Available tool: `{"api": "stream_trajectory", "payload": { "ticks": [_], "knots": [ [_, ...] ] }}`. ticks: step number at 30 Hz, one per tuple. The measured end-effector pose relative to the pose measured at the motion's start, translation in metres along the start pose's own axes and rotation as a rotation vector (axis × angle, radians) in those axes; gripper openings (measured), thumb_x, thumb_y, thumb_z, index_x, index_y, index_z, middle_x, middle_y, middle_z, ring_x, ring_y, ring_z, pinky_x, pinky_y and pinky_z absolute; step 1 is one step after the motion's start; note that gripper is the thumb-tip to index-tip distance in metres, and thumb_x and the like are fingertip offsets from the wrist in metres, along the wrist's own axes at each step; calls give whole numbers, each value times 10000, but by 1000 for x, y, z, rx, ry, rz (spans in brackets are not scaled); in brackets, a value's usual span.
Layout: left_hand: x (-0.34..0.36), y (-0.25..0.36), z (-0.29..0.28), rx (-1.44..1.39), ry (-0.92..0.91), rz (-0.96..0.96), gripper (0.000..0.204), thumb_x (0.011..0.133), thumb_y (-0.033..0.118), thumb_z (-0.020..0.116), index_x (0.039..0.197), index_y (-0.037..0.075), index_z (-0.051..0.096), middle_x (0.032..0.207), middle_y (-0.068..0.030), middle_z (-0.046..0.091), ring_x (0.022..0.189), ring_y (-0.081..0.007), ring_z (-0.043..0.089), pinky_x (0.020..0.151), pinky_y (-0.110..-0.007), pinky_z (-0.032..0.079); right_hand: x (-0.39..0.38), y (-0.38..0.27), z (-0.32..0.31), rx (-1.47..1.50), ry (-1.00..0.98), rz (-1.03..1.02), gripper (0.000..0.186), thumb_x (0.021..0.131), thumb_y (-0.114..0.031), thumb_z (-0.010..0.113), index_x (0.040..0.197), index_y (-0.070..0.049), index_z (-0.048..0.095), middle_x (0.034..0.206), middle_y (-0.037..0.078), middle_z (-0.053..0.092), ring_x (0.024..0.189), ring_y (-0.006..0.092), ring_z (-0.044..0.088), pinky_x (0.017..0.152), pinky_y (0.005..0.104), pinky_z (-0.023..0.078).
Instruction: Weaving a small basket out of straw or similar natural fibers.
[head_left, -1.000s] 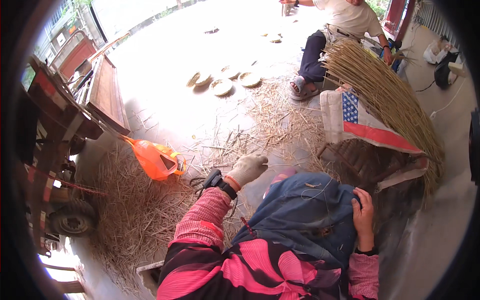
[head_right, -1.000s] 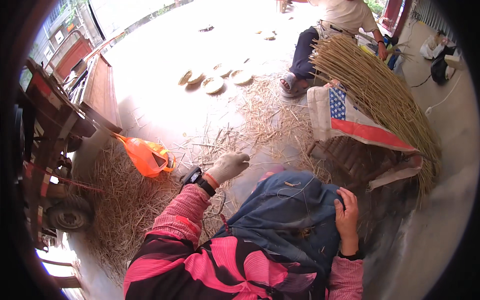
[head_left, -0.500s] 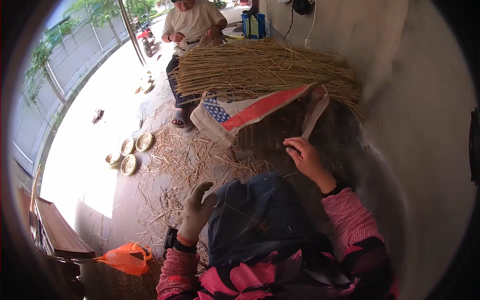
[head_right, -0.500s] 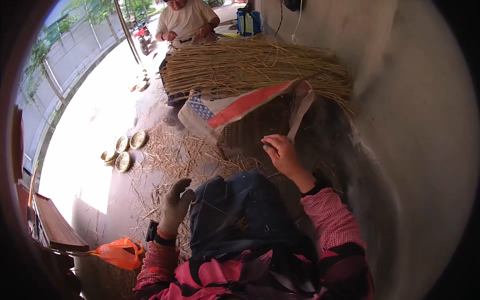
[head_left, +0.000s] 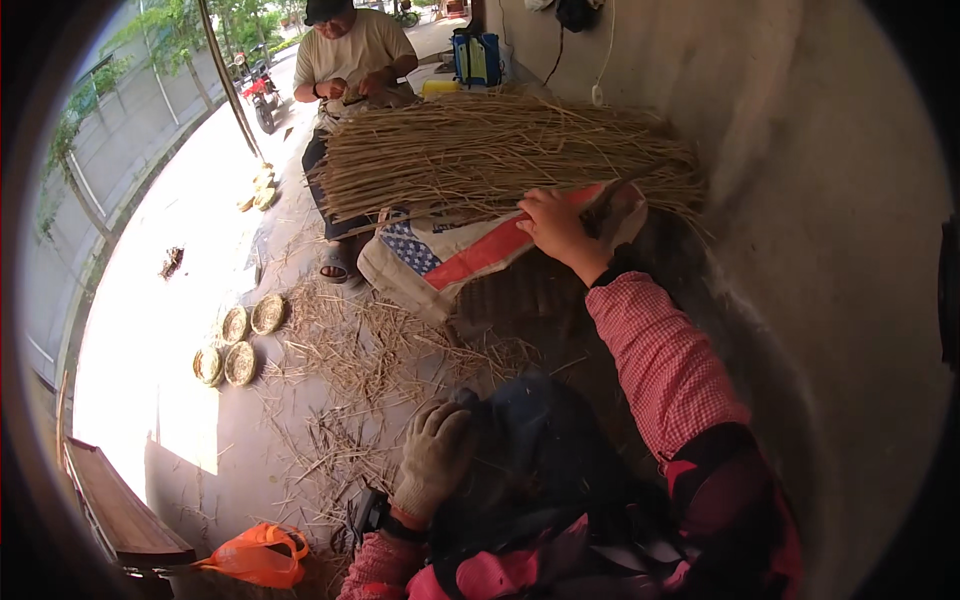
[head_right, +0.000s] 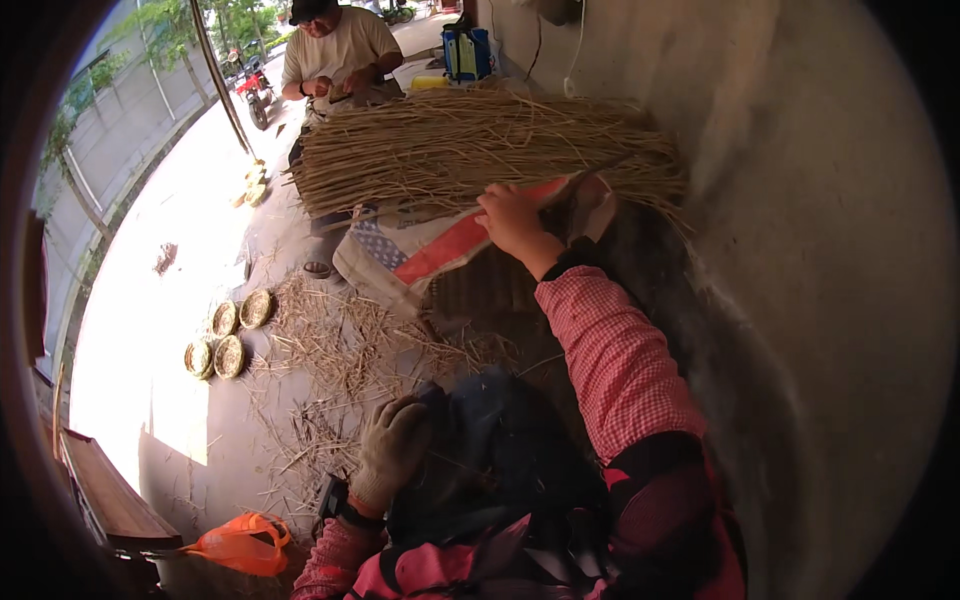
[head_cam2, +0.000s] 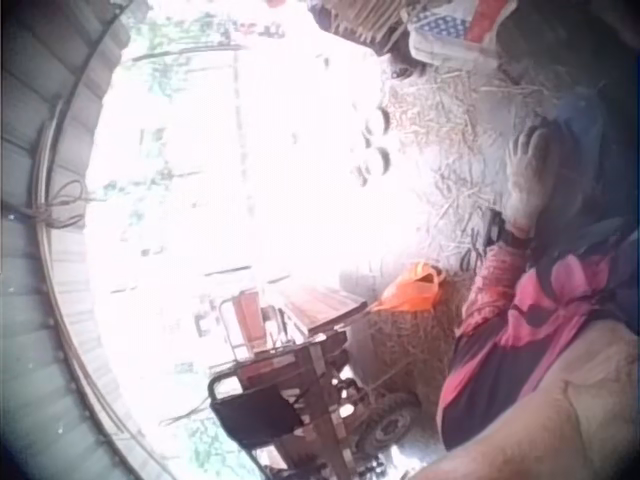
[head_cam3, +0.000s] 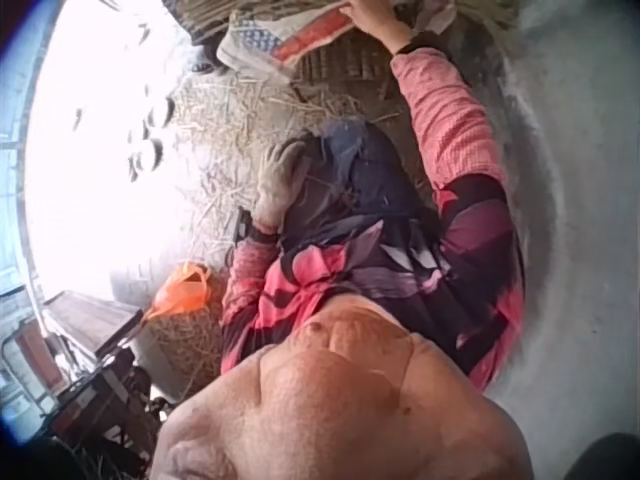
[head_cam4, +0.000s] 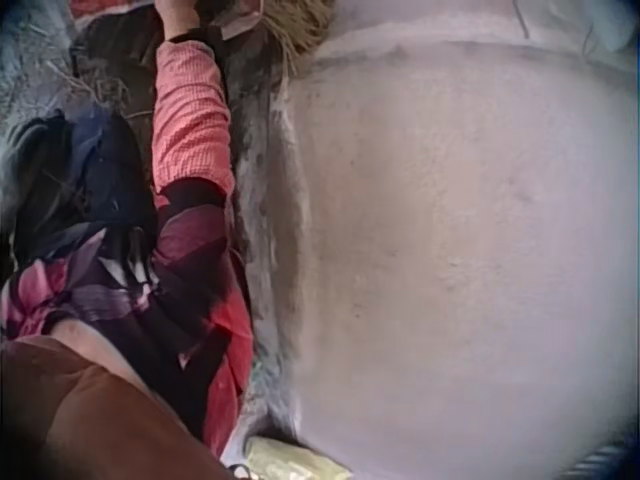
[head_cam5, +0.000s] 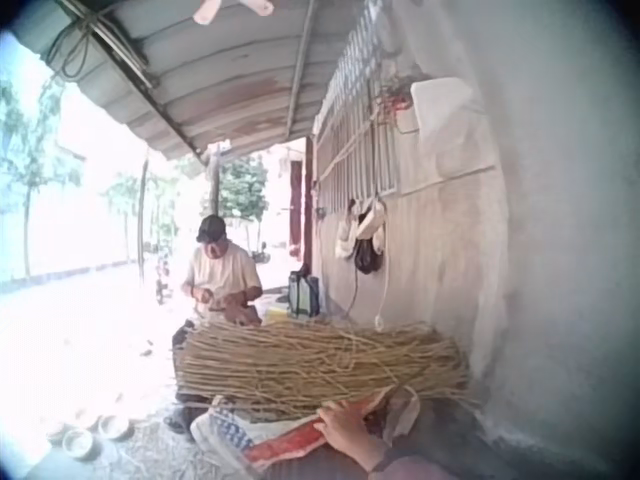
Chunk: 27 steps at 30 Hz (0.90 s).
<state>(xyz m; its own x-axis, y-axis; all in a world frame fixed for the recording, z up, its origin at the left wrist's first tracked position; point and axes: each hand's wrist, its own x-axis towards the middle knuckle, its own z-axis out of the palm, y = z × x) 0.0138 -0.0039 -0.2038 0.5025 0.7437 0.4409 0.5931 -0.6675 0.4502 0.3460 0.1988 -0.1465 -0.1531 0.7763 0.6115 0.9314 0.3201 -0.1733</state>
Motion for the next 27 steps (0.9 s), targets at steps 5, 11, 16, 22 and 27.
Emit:
{"api": "stream_trajectory", "payload": {
  "ticks": [5,11,16,22,27],
  "knots": [
    [2,-2,-1,-27,25,-6,283,770,131,694,1046,87,656,1122,-112,637,1043,-340,590,885,-426,492,22,17,13,-6,-109,63,207,848,-142,679,1027,-37,676,995,142,633,984,326,585,845,440,483],
    [1,1,0,-96,47,-62,255,787,177,692,1032,111,661,1118,-104,636,1081,-344,579,920,-454,476,12,18,4,239,4,201,99,901,-122,613,918,-26,627,798,107,626,759,277,620,721,414,510],
    [-2,2,2,-127,44,-89,228,792,170,687,1009,103,668,1095,-114,643,1053,-344,592,907,-443,483,7,1,-48,1245,391,626,121,983,-174,553,956,-56,564,728,30,604,606,127,571,666,308,538],
    [-8,-10,-16,-345,148,-233,204,847,115,646,1038,46,666,1072,-137,663,999,-297,638,877,-372,498,-9,-23,-131,1455,387,582,112,978,-171,574,951,-63,565,699,15,555,503,79,452,490,249,404],
    [0,-8,-72,-621,463,-363,170,962,90,532,1054,4,647,1031,-66,659,949,-146,607,854,-295,481,-22,-56,-185,1528,168,466,105,976,-164,583,957,-61,570,698,5,543,453,45,362,447,226,318]
  ]
}}
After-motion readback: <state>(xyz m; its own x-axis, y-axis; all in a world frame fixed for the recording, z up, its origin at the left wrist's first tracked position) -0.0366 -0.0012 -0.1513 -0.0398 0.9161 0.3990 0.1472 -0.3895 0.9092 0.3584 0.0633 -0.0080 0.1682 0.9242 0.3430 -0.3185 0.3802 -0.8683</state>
